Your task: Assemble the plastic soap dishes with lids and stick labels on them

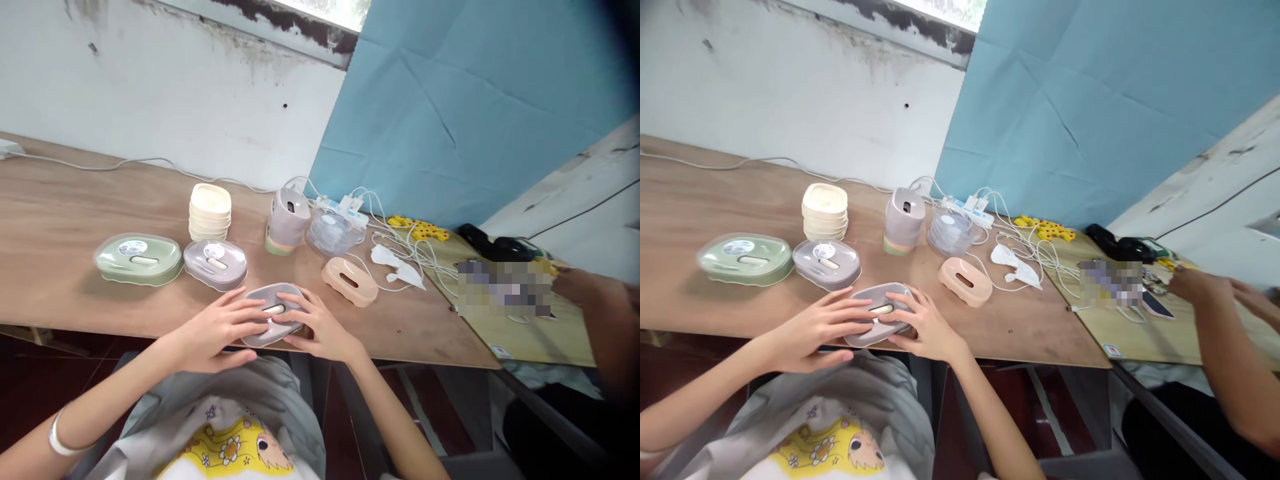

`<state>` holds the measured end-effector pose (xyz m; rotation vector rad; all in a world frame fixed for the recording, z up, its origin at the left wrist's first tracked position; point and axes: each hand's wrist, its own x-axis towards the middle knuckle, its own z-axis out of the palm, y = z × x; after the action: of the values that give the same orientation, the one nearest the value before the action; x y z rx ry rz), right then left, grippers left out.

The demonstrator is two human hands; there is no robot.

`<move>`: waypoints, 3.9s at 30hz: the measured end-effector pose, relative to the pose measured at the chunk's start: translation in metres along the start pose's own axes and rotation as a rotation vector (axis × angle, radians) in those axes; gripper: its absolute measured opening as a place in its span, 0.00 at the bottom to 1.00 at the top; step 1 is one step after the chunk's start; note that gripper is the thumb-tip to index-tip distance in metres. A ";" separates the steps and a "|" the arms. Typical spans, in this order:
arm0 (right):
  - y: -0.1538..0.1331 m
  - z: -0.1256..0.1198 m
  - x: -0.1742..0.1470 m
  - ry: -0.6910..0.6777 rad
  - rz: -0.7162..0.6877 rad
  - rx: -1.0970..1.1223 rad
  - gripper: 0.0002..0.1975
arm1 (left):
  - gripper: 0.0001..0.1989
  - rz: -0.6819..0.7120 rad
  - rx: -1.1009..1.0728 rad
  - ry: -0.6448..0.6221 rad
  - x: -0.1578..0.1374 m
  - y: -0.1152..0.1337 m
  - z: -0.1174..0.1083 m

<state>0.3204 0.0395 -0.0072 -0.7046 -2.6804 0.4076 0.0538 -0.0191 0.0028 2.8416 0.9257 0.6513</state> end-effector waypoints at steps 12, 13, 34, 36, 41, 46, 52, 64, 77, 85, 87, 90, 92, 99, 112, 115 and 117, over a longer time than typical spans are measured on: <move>0.009 0.000 -0.006 0.618 0.314 -0.153 0.23 | 0.39 -1.103 0.468 0.058 0.064 -0.119 -0.081; 0.018 -0.005 -0.010 0.666 0.378 -0.218 0.22 | 0.41 -1.132 0.454 0.060 0.066 -0.124 -0.078; 0.067 -0.026 -0.048 0.909 0.601 -0.045 0.24 | 0.23 -0.449 -0.128 0.359 0.019 -0.029 -0.055; 0.047 -0.026 -0.041 0.937 0.501 0.052 0.23 | 0.24 -0.376 -0.310 0.262 0.008 -0.009 -0.041; -0.014 -0.021 -0.017 0.577 0.065 0.274 0.18 | 0.26 -0.375 -0.813 0.194 -0.009 0.014 -0.011; -0.033 -0.008 -0.004 0.393 -0.108 0.175 0.19 | 0.38 -0.529 -1.314 0.361 -0.011 0.020 0.011; -0.032 0.014 0.004 0.469 -0.224 -0.125 0.18 | 0.42 -0.713 -1.764 0.503 -0.006 0.025 0.014; -0.024 0.026 0.006 0.536 -0.486 -0.267 0.13 | 0.27 -0.717 -2.007 0.347 -0.007 0.030 -0.003; -0.030 0.025 0.009 0.471 -0.512 -0.296 0.12 | 0.34 -0.926 -1.936 0.345 -0.015 0.025 -0.004; -0.030 0.026 0.009 0.614 -0.535 -0.424 0.09 | 0.33 -0.941 -2.000 0.331 -0.013 0.028 -0.009; -0.032 0.026 0.007 0.662 -0.499 -0.462 0.11 | 0.33 -0.927 -2.053 0.304 -0.011 0.030 -0.011; -0.034 0.027 0.004 0.650 -0.482 -0.499 0.12 | 0.34 -0.913 -2.085 0.308 -0.011 0.032 -0.011; -0.034 0.027 0.004 0.606 -0.460 -0.480 0.13 | 0.33 -0.957 -2.027 0.344 -0.012 0.033 -0.011; -0.026 0.033 0.004 0.545 -0.444 -0.349 0.12 | 0.23 -1.075 -1.900 0.372 -0.009 0.039 -0.017; 0.035 -0.060 0.021 0.703 0.107 -0.363 0.20 | 0.24 -1.030 -1.913 0.440 -0.025 0.006 -0.008; 0.075 -0.084 0.038 0.598 0.378 -0.513 0.19 | 0.21 -0.993 -1.933 0.419 -0.027 0.005 -0.008; 0.096 -0.093 0.047 0.530 0.433 -0.526 0.19 | 0.20 -0.985 -1.942 0.407 -0.028 0.004 -0.006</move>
<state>0.3582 0.1613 0.0549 -1.3338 -2.1143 -0.3668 0.0327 -0.0387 -0.0011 0.4904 0.7439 1.0116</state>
